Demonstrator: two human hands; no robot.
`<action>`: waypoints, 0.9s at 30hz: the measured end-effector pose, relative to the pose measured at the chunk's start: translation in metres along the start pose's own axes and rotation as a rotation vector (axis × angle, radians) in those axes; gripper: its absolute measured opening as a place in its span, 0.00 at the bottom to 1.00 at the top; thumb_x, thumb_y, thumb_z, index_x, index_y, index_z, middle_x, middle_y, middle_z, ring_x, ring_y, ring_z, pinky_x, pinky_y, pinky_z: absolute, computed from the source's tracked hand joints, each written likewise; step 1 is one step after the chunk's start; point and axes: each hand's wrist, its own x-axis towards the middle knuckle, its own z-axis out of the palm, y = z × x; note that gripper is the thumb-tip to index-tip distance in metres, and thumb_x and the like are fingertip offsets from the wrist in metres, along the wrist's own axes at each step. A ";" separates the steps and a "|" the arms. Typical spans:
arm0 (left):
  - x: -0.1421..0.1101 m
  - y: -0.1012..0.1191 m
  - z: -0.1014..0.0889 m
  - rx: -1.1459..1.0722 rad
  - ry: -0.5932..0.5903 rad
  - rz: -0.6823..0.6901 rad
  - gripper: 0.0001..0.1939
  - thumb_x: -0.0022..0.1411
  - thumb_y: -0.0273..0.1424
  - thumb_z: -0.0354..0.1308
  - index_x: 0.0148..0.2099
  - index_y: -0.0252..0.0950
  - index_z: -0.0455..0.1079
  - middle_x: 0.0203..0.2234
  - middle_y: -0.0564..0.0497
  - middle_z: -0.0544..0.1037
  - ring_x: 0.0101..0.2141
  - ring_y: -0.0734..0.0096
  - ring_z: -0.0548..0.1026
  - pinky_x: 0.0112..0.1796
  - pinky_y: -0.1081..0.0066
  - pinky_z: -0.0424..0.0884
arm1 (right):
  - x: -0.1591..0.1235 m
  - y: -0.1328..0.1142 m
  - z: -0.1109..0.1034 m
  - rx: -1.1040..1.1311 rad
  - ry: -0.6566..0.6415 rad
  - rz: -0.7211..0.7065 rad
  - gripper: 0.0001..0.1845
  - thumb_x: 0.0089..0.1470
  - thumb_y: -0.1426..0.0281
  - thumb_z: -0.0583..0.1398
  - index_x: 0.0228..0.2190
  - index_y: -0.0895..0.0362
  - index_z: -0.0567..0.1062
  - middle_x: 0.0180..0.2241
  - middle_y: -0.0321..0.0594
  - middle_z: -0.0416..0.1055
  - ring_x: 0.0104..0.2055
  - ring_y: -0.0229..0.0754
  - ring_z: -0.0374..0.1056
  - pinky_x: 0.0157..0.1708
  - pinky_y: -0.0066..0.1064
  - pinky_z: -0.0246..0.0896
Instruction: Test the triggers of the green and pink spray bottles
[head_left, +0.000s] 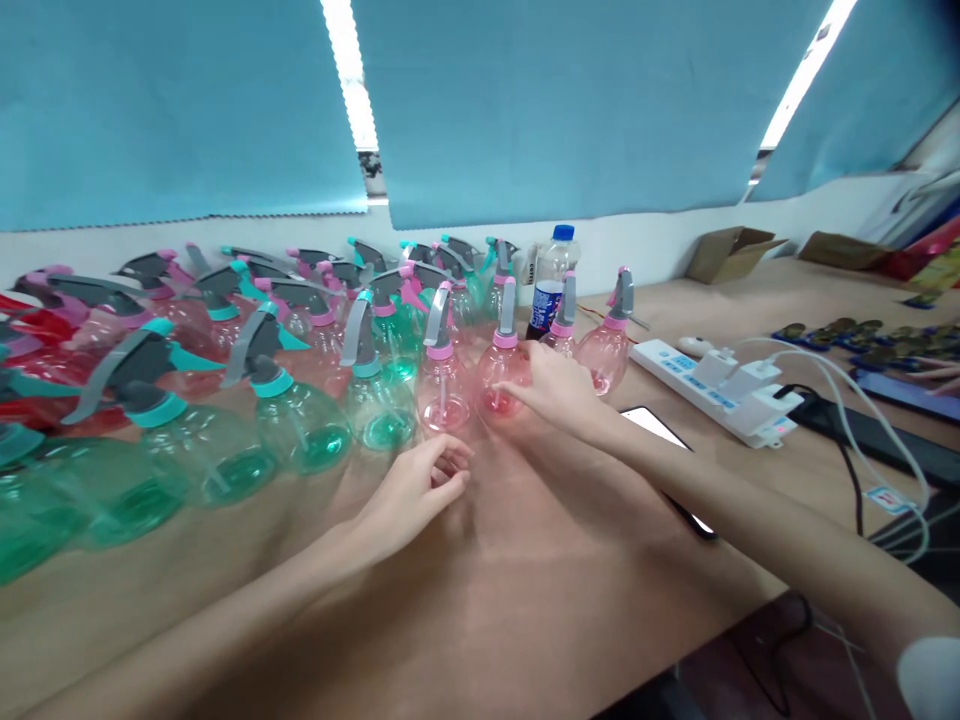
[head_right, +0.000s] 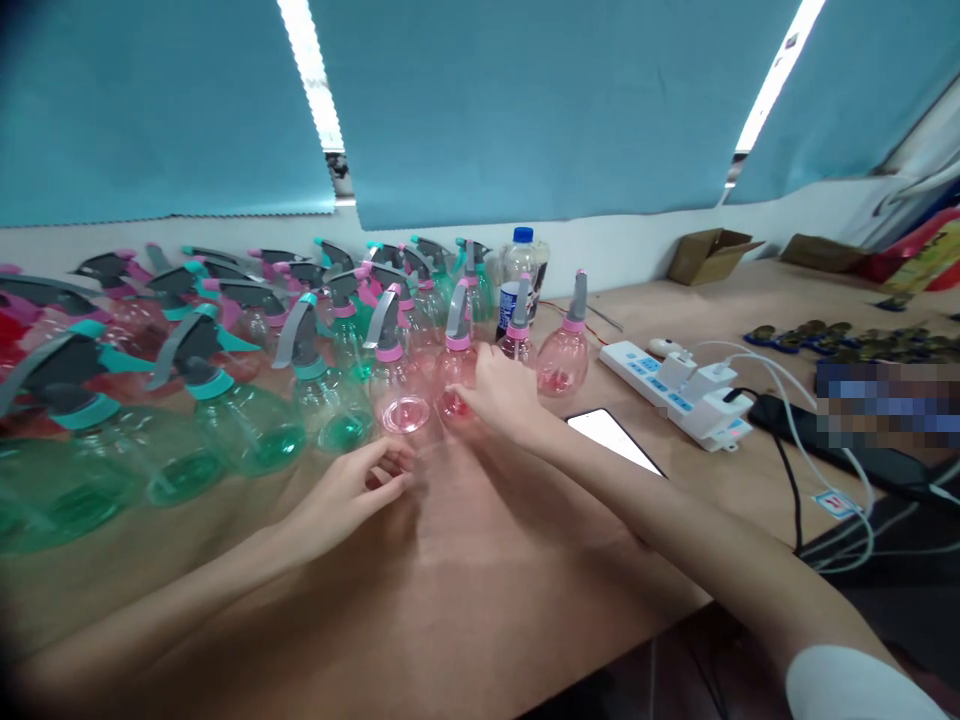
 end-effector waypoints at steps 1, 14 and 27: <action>0.003 0.001 0.001 -0.007 0.003 0.004 0.08 0.62 0.30 0.54 0.44 0.37 0.68 0.37 0.50 0.76 0.36 0.66 0.75 0.37 0.67 0.70 | -0.001 0.000 0.000 0.008 0.006 -0.001 0.28 0.56 0.57 0.61 0.52 0.62 0.65 0.48 0.55 0.74 0.49 0.59 0.71 0.41 0.43 0.64; 0.026 0.012 0.021 -0.033 -0.037 0.028 0.09 0.62 0.34 0.54 0.44 0.37 0.68 0.36 0.49 0.77 0.37 0.64 0.77 0.38 0.65 0.71 | -0.020 0.070 -0.030 0.363 0.225 0.001 0.14 0.55 0.60 0.62 0.39 0.57 0.75 0.40 0.44 0.78 0.33 0.46 0.74 0.36 0.39 0.67; 0.014 0.024 0.032 -0.042 -0.069 -0.015 0.10 0.62 0.35 0.52 0.45 0.37 0.66 0.36 0.48 0.77 0.35 0.63 0.79 0.35 0.66 0.74 | 0.004 0.069 0.003 0.428 0.168 0.127 0.37 0.49 0.52 0.64 0.54 0.60 0.67 0.53 0.55 0.71 0.56 0.56 0.67 0.52 0.44 0.62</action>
